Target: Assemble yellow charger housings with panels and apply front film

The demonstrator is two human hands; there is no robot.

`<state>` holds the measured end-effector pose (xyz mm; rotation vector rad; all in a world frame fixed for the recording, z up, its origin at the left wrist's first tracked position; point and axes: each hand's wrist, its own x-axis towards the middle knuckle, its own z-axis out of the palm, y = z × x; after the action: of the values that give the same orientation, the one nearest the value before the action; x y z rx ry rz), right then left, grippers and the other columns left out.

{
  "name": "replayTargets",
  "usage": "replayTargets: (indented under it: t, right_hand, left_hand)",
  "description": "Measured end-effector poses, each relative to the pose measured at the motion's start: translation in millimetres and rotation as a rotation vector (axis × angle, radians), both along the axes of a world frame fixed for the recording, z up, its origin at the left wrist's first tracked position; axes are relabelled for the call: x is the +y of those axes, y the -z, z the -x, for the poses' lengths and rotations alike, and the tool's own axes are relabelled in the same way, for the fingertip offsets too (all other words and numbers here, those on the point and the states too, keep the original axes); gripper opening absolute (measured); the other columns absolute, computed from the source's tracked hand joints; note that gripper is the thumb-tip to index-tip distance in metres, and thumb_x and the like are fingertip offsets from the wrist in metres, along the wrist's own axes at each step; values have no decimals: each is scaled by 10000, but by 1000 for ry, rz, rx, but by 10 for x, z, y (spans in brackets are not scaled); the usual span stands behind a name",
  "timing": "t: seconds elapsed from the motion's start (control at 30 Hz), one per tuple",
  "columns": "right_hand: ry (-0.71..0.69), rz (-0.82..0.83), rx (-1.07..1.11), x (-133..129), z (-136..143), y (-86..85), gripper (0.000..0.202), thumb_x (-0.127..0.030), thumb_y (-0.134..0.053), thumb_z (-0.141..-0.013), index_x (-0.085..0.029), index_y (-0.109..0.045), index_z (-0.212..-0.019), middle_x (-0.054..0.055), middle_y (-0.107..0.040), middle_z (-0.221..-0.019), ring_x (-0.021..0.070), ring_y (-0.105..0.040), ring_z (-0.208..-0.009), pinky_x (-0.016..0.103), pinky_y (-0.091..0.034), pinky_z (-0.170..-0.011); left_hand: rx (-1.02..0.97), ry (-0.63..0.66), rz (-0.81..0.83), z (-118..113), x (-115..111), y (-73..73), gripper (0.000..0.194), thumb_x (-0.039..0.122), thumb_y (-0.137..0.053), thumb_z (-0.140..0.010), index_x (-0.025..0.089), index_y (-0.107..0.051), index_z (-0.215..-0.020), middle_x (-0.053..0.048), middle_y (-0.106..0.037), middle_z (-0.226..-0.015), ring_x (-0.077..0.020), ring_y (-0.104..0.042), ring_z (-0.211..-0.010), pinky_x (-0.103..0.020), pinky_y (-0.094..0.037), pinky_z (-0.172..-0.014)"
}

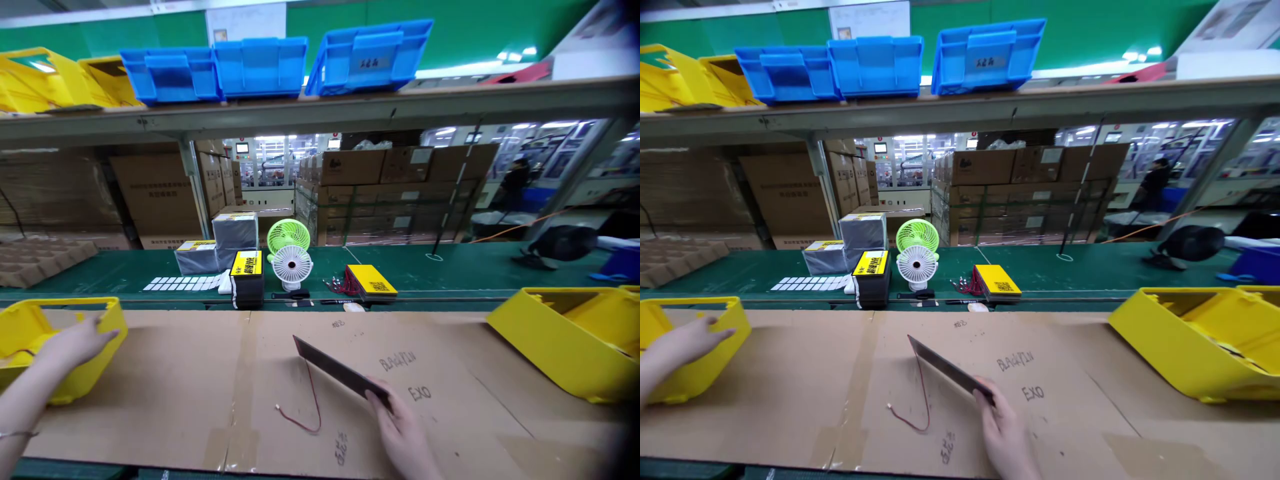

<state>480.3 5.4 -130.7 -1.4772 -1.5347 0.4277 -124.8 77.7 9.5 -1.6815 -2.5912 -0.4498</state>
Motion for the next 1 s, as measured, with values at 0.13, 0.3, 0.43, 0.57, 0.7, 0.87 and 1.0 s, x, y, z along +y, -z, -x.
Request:
replayTargets:
  t: [0.13, 0.3, 0.43, 0.57, 0.7, 0.87, 1.0]
  right_hand:
    - [90, 27, 175, 126, -37, -182, 380, -454, -521, -797, -160, -599, -1025, 105, -684, -1000, 256, -628, -971, 378, -497, -884]
    - [213, -3, 315, 205, -53, -586, 422, -480, -581, -738, -134, -614, -976, 115, -707, -924, 273, -652, -907, 371, -520, -833]
    - [290, -66, 327, 202, -106, -878, 393, -469, -606, -721, -141, -617, -936, 104, -715, -863, 278, -660, -875, 377, -528, -805]
    - [223, -134, 361, 242, -162, -1080, 359, -437, -627, -727, -156, -611, -950, 91, -707, -902, 264, -652, -895, 382, -520, -820]
    - [35, -124, 364, 336, -103, -1292, 367, -408, -642, -727, -167, -609, -1001, 85, -698, -957, 251, -643, -907, 385, -520, -821]
    - [-270, -32, 229, 489, 208, -1553, 319, -356, -562, -799, -177, -590, -1061, 77, -662, -1072, 234, -602, -1004, 390, -474, -903]
    - [-319, -40, 117, 642, 441, -1656, 318, -299, -529, -807, -183, -581, -1099, 68, -651, -1094, 225, -595, -1005, 393, -448, -928]
  left_hand:
    - [-231, 329, 217, -1104, -230, -145, 614, 600, -441, -733, 244, -460, -1233, -68, -697, -927, -299, -639, -879, -414, -456, -794]
    - [-143, 630, -23, -1856, -335, -276, 606, 492, -501, -752, 274, -406, -1309, -65, -439, -1385, -290, -362, -1278, -441, -268, -1040]
    - [-45, 453, -153, -1973, -10, -85, 717, 394, -568, -703, 158, -362, -1348, -153, -336, -1440, -339, -208, -1345, -516, -159, -1068]
    - [-560, 502, -87, -2209, 165, 100, 581, 319, -536, -721, 183, -445, -1278, -146, -485, -1332, -311, -453, -1209, -456, -352, -984]
    - [-758, 633, -106, -2513, 139, 85, 404, 266, -506, -737, 237, -556, -1136, -66, -578, -1235, -243, -530, -1130, -369, -424, -935]
    - [-879, 760, -188, -2847, 124, 98, 380, 230, -502, -759, 227, -560, -1135, -62, -591, -1216, -211, -540, -1115, -351, -403, -964]
    - [-942, 773, -277, -3065, 176, 214, 347, 249, -483, -800, 168, -528, -1134, -100, -602, -1182, -210, -535, -1112, -359, -377, -981]
